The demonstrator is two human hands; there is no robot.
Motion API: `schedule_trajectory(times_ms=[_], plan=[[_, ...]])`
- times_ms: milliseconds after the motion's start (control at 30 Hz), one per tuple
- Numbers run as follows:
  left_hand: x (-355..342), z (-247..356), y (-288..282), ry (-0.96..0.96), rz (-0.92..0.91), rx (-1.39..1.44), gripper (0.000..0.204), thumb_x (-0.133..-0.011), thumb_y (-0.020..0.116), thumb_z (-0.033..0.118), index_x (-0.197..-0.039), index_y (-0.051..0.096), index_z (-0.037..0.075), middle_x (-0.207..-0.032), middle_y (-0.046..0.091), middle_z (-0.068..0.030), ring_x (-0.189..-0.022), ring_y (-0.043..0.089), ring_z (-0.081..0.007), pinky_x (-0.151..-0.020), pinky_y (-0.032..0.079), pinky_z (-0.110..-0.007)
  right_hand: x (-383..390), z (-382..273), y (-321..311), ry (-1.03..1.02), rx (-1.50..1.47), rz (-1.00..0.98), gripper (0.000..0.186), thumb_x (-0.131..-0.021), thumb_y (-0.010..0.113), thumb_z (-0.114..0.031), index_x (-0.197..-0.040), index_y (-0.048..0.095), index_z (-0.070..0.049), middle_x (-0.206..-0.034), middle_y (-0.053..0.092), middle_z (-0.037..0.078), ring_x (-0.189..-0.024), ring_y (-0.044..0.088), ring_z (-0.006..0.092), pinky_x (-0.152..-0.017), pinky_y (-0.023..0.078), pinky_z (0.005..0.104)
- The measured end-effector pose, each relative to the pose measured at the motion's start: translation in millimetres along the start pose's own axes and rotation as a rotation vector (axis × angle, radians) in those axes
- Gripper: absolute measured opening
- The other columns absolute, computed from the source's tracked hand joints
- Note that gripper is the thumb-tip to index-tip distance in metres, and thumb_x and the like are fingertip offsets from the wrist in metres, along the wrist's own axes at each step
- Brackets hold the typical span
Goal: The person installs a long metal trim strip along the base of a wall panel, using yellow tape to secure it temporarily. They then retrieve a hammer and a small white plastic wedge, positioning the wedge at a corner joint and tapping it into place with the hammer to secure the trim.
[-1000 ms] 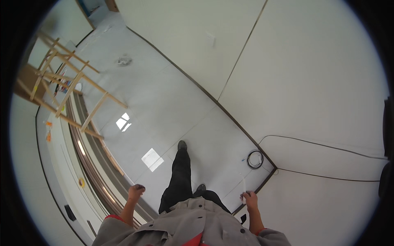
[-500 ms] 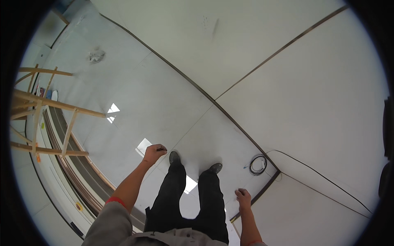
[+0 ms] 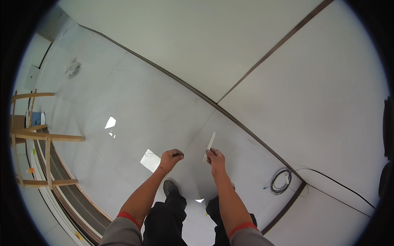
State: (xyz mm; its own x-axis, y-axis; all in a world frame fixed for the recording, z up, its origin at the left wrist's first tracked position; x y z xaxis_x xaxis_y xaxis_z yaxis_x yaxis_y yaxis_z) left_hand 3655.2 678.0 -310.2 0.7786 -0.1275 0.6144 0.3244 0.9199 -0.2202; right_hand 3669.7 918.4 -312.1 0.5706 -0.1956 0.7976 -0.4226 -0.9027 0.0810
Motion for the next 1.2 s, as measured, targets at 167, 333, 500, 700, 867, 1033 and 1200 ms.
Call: schedule_trajectory(times_ms=[167,333,500,700,867,1033,1200], plan=[[-82,-38,10,0.104,0.029,-0.07,0.024,-0.084,0.073,0.021,-0.096,0.074,0.001,-0.087,0.073,-0.0097,-0.079,0.067,-0.0164,-0.074,0.052,-0.03,-93,5,10,-0.041,-0.007,-0.041,0.024,-0.091,0.072,-0.016,-0.107,0.064,0.0,-0.079,0.059,0.001,-0.068,0.052,0.0091,-0.062,0.045,0.025],[-143,-46,33,0.192,0.031,-0.058,0.024,-0.085,0.072,0.018,-0.1,0.074,0.0,-0.089,0.073,-0.0088,-0.08,0.065,-0.0151,-0.077,0.052,-0.029,-152,18,-6,-0.129,0.033,-0.069,0.02,-0.092,0.071,-0.018,-0.103,0.065,-0.002,-0.08,0.061,0.0,-0.07,0.055,0.009,-0.063,0.046,0.024],[-174,-55,55,0.187,-0.02,-0.001,0.02,-0.086,0.072,0.011,-0.1,0.073,-0.002,-0.088,0.071,-0.0055,-0.08,0.063,-0.0119,-0.076,0.051,-0.026,-173,29,-10,-0.148,0.063,-0.078,0.019,-0.091,0.071,-0.019,-0.1,0.065,-0.003,-0.082,0.062,0.001,-0.072,0.057,0.0091,-0.065,0.047,0.0237],[-190,-53,81,0.242,0.025,0.044,0.018,-0.086,0.07,0.014,-0.099,0.073,0.002,-0.085,0.072,-0.0061,-0.076,0.065,-0.0131,-0.072,0.051,-0.029,-172,34,-16,-0.16,0.075,-0.076,0.026,-0.089,0.072,-0.019,-0.104,0.065,0.001,-0.084,0.064,0.003,-0.074,0.058,0.01,-0.066,0.048,0.0248],[-196,-50,90,0.341,0.076,-0.129,0.018,-0.084,0.072,0.018,-0.098,0.074,0.006,-0.086,0.073,-0.0084,-0.074,0.067,-0.0188,-0.071,0.052,-0.03,-178,21,-12,-0.214,0.133,-0.067,0.025,-0.089,0.072,-0.018,-0.103,0.065,0.001,-0.086,0.066,0.004,-0.075,0.06,0.0104,-0.067,0.048,0.0252],[-188,-47,91,0.373,0.115,-0.212,0.019,-0.085,0.072,0.022,-0.098,0.074,0.008,-0.088,0.073,-0.0093,-0.077,0.068,-0.0235,-0.071,0.052,-0.032,-188,22,-8,-0.251,0.182,-0.053,0.02,-0.089,0.072,-0.016,-0.1,0.064,-0.002,-0.085,0.067,0.004,-0.076,0.062,0.0108,-0.068,0.05,0.0249],[-186,-45,94,0.382,0.107,-0.229,0.019,-0.085,0.071,0.023,-0.098,0.073,0.009,-0.09,0.073,-0.0093,-0.08,0.069,-0.0251,-0.072,0.052,-0.034,-198,25,-4,-0.303,0.243,-0.031,0.018,-0.089,0.072,-0.014,-0.1,0.065,-0.002,-0.083,0.067,0.004,-0.073,0.062,0.0109,-0.066,0.05,0.025]])
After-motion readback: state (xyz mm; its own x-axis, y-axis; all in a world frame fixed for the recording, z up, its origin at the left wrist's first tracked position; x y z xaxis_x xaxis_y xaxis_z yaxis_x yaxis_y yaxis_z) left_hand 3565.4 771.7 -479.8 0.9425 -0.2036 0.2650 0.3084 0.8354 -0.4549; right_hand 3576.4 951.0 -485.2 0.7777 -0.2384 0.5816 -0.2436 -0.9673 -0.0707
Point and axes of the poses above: each hand's wrist, its own x-axis away from the middle knuckle, its own y-axis out of the palm, z = x × y, the point moved 2 cm from there along -x, towards the middle knuckle
